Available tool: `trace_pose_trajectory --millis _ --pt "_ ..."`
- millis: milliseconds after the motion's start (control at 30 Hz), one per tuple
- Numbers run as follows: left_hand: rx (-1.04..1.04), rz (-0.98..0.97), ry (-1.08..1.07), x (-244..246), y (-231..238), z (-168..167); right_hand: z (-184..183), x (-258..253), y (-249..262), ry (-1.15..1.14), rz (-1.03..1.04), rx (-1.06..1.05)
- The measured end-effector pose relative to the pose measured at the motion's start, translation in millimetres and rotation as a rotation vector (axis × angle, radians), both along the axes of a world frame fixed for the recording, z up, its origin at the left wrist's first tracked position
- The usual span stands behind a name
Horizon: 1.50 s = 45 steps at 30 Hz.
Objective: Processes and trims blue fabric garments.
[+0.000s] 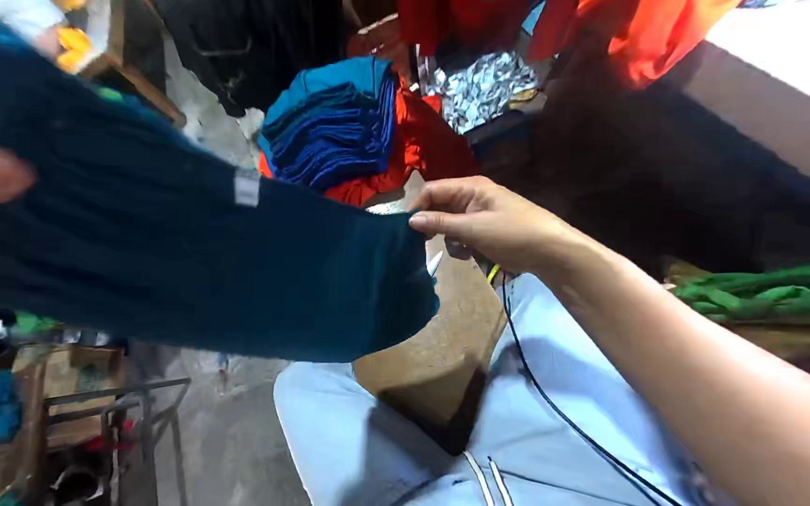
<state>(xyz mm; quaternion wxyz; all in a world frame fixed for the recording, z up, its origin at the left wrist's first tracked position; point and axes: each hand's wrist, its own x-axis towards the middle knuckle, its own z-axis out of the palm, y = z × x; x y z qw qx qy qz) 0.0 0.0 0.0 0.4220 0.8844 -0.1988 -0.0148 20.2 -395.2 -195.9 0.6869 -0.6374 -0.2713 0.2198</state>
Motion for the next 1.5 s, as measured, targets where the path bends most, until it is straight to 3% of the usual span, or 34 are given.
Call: trace_pose_trajectory --millis 100,200,400,500,667,767,1000,1067,1167,1233,1300,1400,1500 --pt "0.081 0.097 0.025 13 -52 -27 -25 40 3 0.084 -0.107 -0.048" --pt "0.108 0.091 -0.062 66 -57 -60 -32 75 -11 0.024 -0.272 -0.121" --pt "0.182 -0.048 -0.192 103 -60 -121 -60 97 -55 -0.431 -0.479 -0.294" --pt "0.278 -0.021 -0.222 83 -59 -192 -110 77 -58 -0.655 -0.446 -0.444" --pt "0.336 0.086 -0.215 38 -45 -353 -195 41 -46 -0.627 -0.219 -0.617" --pt "0.415 0.106 -0.208 8 -36 -400 -207 34 -41 -0.689 -0.086 -0.686" --pt "0.457 0.265 -0.188 -29 -36 -420 -215 16 -34 -0.874 -0.01 -0.78" --pt "0.33 0.45 -0.095 -34 -42 -414 -215 17 -33 -0.873 -0.003 -0.783" --pt "-0.002 0.877 0.175 -28 -57 -399 -215 18 -31 -0.865 -0.01 -0.799" --pt "-0.088 1.03 0.357 -19 -67 -395 -214 19 -29 -0.86 -0.016 -0.805" --pt "-0.034 1.081 0.432 -13 -79 -395 -213 19 -27 -0.862 -0.022 -0.813" --pt "0.06 1.144 0.358 -10 -91 -396 -214 21 -25 -0.853 -0.035 -0.819" --pt "0.11 1.01 0.237 -38 -109 -387 -209 22 -22 -0.785 -0.027 -0.84"
